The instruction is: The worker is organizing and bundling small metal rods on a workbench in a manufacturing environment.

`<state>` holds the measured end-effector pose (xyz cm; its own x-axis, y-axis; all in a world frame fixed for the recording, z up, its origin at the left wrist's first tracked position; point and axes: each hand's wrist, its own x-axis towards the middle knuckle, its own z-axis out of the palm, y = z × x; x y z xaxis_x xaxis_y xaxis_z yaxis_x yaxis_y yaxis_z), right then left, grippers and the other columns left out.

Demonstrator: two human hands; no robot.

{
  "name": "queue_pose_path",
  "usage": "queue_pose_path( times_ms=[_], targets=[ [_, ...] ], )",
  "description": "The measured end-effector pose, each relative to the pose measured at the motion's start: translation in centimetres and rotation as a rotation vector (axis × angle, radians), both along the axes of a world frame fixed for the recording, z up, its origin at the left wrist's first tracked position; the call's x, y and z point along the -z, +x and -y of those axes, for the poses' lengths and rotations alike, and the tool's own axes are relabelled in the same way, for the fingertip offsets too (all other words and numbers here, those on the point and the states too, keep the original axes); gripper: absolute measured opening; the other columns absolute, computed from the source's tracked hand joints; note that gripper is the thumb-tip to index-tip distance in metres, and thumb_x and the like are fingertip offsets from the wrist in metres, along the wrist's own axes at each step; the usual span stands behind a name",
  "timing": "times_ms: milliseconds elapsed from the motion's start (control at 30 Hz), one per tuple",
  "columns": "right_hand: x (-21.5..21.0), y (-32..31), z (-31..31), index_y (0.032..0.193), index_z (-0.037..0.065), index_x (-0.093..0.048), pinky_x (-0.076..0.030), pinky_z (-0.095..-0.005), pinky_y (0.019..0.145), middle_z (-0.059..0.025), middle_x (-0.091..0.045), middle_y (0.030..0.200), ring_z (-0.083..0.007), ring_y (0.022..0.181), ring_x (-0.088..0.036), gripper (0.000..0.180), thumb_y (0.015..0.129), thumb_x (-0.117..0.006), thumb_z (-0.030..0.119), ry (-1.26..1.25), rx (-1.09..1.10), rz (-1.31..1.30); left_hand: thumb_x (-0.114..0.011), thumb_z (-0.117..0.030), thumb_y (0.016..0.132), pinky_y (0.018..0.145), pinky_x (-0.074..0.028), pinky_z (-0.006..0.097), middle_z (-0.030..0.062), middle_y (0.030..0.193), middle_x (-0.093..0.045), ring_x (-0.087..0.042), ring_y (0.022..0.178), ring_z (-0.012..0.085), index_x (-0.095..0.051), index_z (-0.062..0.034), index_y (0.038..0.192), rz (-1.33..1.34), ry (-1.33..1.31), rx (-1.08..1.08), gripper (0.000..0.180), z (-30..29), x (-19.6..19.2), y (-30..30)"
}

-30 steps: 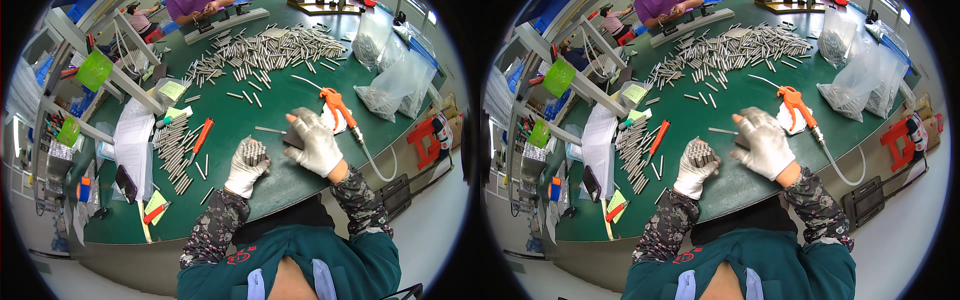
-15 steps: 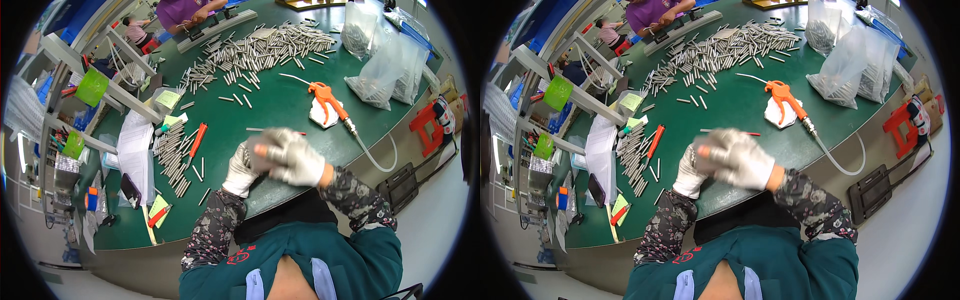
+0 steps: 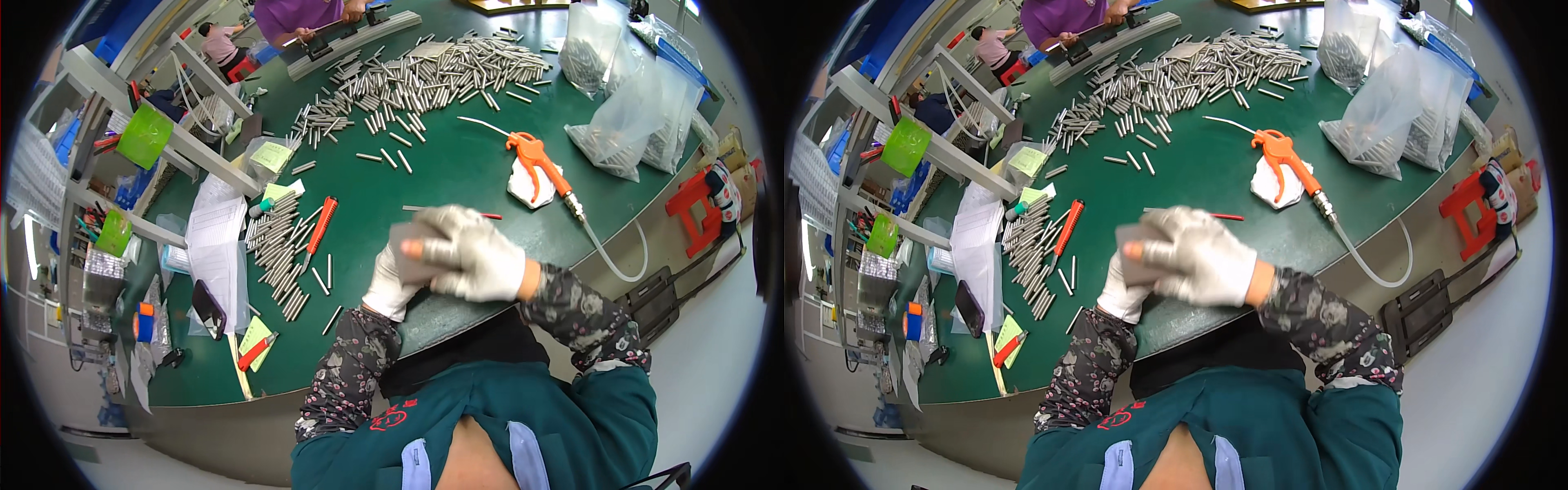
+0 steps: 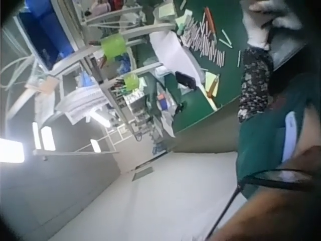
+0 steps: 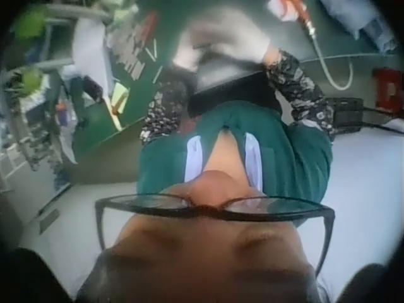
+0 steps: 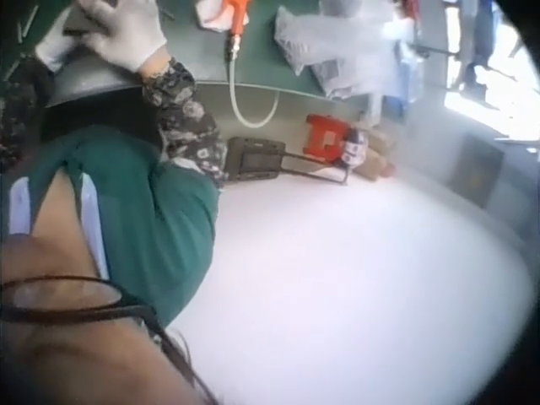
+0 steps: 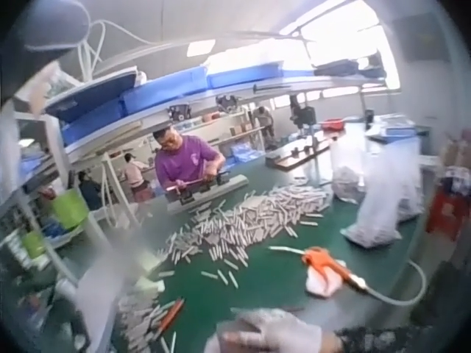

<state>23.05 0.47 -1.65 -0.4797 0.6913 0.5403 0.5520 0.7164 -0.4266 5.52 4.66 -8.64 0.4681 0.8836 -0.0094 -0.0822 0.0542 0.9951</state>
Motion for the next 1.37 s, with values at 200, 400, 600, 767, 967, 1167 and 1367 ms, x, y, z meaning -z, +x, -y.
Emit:
queue_pose_path(
  times_ms=[200, 400, 600, 767, 967, 1167, 1367],
  targets=[
    [-0.8, 0.5, -0.8, 0.113, 0.014, -0.056, -0.037, -0.0429, 0.087, -0.0219, -0.047, 0.114, -0.0369, 0.1, -0.047, 0.05, 0.066, -0.066, 0.025, 0.042, 0.208, 0.073, -0.059, 0.011, 0.07, 0.086, -0.045, 0.03, 0.0059, 0.111, -0.052, -0.052, 0.101, 0.0166, -0.04, -0.0071, 0.121, 0.363, -0.324, 0.055, 0.058, 0.1, -0.7, 0.3],
    [-0.8, 2.9, -2.3, 0.111, 0.01, -0.057, -0.036, -0.0437, 0.089, -0.0223, -0.048, 0.113, -0.0369, 0.102, -0.045, 0.048, 0.065, -0.064, 0.022, -0.143, 0.496, 0.109, -0.058, 0.014, 0.067, 0.083, -0.046, 0.026, 0.0032, 0.11, -0.052, -0.053, 0.097, 0.0122, -0.038, -0.0074, 0.122, 0.051, 0.045, 0.06, 0.062, 0.5, 0.7, 0.0],
    [0.5, 2.5, -2.2, 0.115, 0.01, -0.055, -0.036, -0.0431, 0.091, -0.0236, -0.046, 0.115, -0.0374, 0.103, -0.045, 0.049, 0.068, -0.062, 0.024, -0.229, 0.432, 0.103, -0.06, 0.011, 0.067, 0.084, -0.044, 0.024, 0.0026, 0.106, -0.054, -0.053, 0.097, 0.0111, -0.04, -0.0062, 0.121, 0.114, 0.042, 0.087, 0.06, 0.7, 0.3, -0.2],
    [0.7, 1.0, -1.1, 0.112, 0.012, -0.058, -0.037, -0.0425, 0.09, -0.0227, -0.047, 0.114, -0.0363, 0.101, -0.046, 0.049, 0.066, -0.062, 0.029, -0.155, 0.139, -0.024, -0.056, 0.012, 0.069, 0.08, -0.045, 0.023, 0.0027, 0.102, -0.054, -0.053, 0.096, 0.0097, -0.042, -0.0055, 0.116, 0.089, 0.144, 0.081, 0.052, 0.8, -1.1, 0.4],
    [-0.5, 0.8, -0.1, 0.103, 0.012, -0.062, -0.042, -0.0408, 0.079, -0.018, -0.055, 0.096, -0.0331, 0.092, -0.05, 0.041, 0.068, -0.059, 0.032, -0.055, 0.179, 0.002, -0.06, 0.009, 0.067, 0.077, -0.046, 0.023, 0.0038, 0.099, -0.056, -0.056, 0.089, 0.0098, -0.041, -0.0066, 0.119, 0.035, 0.164, 0.049, 0.057, 0.9, -0.2, 0.4],
    [-0.2, 1.5, -0.1, 0.101, 0.015, -0.062, -0.043, -0.0406, 0.078, -0.0165, -0.055, 0.096, -0.0313, 0.089, -0.051, 0.035, 0.071, -0.056, 0.032, -0.046, 0.415, -0.003, -0.058, 0.01, 0.068, 0.08, -0.046, 0.023, 0.0048, 0.104, -0.056, -0.054, 0.096, 0.0114, -0.042, -0.0049, 0.118, -0.071, 0.265, 0.034, 0.055, 1.0, 0.4, 0.3],
    [-1.0, 2.1, -0.2, 0.104, 0.015, -0.063, -0.04, -0.0431, 0.085, -0.0196, -0.053, 0.106, -0.0328, 0.094, -0.05, 0.046, 0.064, -0.063, 0.038, -0.221, 0.581, 0.197, -0.059, 0.005, 0.071, 0.076, -0.048, 0.022, 0.0057, 0.106, -0.056, -0.058, 0.092, 0.0134, -0.04, -0.0105, 0.12, -0.134, 0.396, 0.076, 0.055, 0.8, 1.4, -0.3]
  ],
)
